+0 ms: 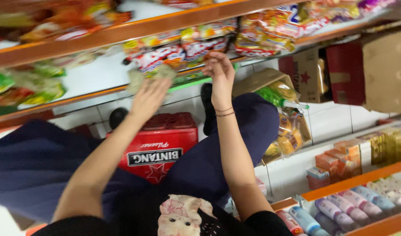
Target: The person sorts grocery items including instant noodles and snacks into a cardboard box, wipes a shelf with a cloth, and scans the items with a handheld barcode scanner.
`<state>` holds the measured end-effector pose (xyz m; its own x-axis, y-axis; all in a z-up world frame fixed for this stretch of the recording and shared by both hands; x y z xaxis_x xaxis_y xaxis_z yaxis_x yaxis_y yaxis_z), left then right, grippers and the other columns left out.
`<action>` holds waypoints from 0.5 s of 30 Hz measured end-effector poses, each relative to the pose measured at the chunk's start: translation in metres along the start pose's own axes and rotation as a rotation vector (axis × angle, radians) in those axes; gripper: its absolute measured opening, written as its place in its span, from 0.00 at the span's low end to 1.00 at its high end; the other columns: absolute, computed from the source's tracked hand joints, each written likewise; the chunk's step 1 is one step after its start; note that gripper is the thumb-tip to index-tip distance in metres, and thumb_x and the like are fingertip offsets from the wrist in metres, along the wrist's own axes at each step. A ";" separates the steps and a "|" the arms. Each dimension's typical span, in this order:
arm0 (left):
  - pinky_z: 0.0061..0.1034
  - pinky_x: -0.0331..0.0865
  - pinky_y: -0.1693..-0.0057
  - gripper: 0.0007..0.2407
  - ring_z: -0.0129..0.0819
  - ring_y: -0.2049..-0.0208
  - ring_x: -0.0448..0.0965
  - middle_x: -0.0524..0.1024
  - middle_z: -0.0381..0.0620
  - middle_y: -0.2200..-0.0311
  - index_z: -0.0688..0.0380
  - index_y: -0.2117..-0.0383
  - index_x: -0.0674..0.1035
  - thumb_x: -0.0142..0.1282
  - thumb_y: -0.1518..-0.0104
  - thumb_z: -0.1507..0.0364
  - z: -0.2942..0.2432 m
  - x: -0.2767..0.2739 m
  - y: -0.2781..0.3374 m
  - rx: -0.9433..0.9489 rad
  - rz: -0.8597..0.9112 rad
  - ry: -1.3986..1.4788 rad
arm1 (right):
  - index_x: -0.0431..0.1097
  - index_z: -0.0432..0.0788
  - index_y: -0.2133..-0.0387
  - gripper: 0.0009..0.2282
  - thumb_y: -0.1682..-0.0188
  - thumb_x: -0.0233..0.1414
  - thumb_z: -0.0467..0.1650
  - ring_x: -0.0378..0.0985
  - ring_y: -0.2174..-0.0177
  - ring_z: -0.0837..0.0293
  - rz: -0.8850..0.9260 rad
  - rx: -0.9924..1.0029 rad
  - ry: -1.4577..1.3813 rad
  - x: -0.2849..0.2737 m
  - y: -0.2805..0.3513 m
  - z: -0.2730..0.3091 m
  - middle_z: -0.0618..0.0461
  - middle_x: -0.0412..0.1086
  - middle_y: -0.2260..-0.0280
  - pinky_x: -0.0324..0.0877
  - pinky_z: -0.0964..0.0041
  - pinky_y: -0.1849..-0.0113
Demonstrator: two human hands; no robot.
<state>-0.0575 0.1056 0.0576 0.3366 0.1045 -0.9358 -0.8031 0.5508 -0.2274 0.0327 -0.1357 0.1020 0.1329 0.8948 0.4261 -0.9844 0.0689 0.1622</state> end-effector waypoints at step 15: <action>0.34 0.54 0.29 0.22 0.27 0.31 0.64 0.67 0.35 0.33 0.43 0.34 0.72 0.49 0.38 0.69 0.107 -0.013 0.146 -0.256 -0.144 -0.065 | 0.71 0.36 0.57 0.07 0.47 0.51 0.22 0.75 0.71 0.67 0.418 -0.094 0.643 0.121 0.071 -0.097 0.55 0.73 0.70 0.70 0.74 0.66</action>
<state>-0.1264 0.2726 0.0653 0.4806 0.0979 -0.8715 -0.8397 0.3381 -0.4251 -0.0324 0.0200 0.0785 -0.3170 0.9330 -0.1702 -0.9475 -0.3195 0.0127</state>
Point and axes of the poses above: each hand's wrist, its own y-axis away from the middle knuckle, its own x-axis out of the palm, z = x × y, the point moved 3 cm from there along -y, towards the middle knuckle
